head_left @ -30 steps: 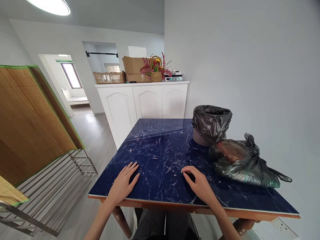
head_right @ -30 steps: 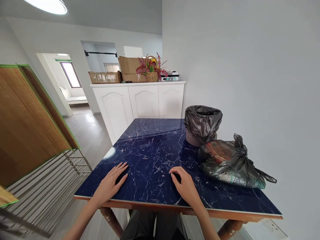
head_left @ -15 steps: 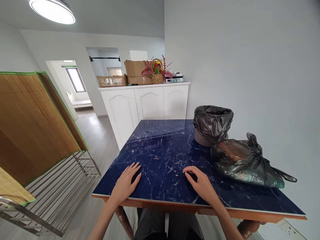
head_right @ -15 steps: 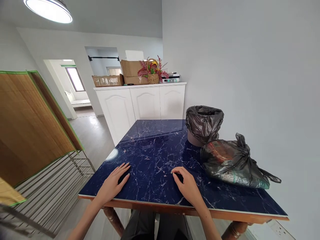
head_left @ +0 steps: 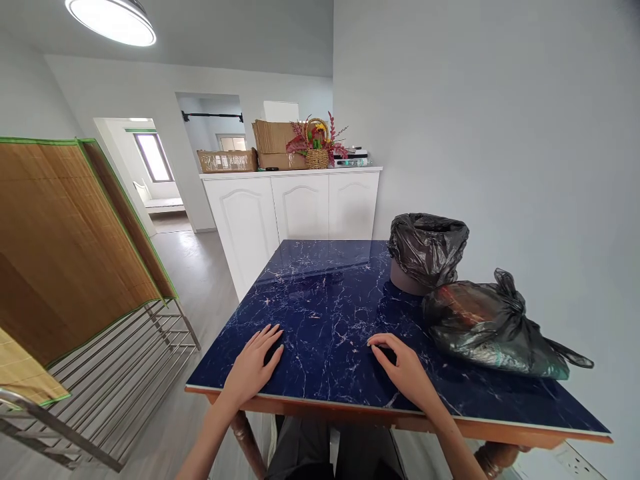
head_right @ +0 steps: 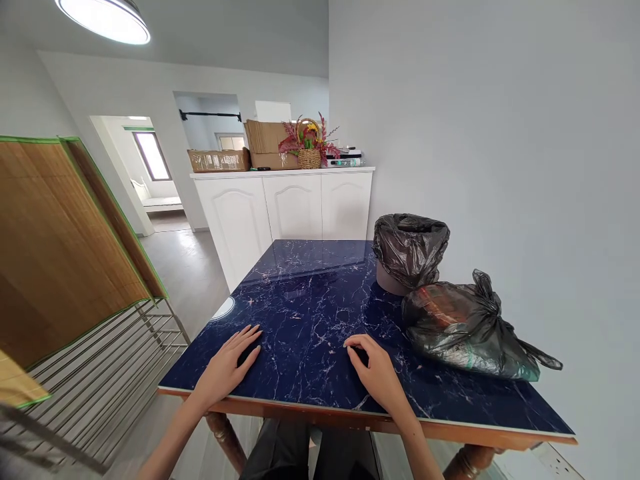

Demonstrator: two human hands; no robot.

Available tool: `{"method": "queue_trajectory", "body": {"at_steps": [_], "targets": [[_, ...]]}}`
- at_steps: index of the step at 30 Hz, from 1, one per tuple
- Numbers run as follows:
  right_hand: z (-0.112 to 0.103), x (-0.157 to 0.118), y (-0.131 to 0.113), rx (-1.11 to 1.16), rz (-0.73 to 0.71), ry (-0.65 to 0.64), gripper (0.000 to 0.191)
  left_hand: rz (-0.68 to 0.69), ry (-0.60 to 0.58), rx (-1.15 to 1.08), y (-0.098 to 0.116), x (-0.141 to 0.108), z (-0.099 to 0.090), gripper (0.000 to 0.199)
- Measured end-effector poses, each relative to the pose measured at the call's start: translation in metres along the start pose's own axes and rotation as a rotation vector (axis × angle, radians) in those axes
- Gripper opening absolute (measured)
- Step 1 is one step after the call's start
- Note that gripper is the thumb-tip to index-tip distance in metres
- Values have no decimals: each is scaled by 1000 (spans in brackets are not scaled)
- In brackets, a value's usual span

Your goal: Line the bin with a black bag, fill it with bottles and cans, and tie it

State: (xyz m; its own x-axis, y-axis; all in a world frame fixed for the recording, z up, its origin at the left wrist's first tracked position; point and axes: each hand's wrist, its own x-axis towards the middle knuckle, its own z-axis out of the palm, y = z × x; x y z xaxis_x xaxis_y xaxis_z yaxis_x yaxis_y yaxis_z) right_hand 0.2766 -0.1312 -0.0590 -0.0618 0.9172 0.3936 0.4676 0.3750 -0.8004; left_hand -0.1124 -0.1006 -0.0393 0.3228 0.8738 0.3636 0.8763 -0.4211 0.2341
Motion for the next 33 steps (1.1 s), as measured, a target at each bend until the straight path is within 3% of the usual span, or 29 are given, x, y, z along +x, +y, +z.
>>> {"method": "queue_trajectory", "body": {"at_steps": [15,26,29,33], "targets": [[-1,-1,-1,-10,24,-9,28,-11,6,-17,0,-1,1,49],[0,2,-2,19,18,59,33,-4,8,-25,-1,-2,2,48],[-18,9,-5,25,-3,172,35,3,15,-37,-1,-2,2,47],[-79,21,1,-88,-105,534,31,0,29,-54,-1,-2,3,47]]}}
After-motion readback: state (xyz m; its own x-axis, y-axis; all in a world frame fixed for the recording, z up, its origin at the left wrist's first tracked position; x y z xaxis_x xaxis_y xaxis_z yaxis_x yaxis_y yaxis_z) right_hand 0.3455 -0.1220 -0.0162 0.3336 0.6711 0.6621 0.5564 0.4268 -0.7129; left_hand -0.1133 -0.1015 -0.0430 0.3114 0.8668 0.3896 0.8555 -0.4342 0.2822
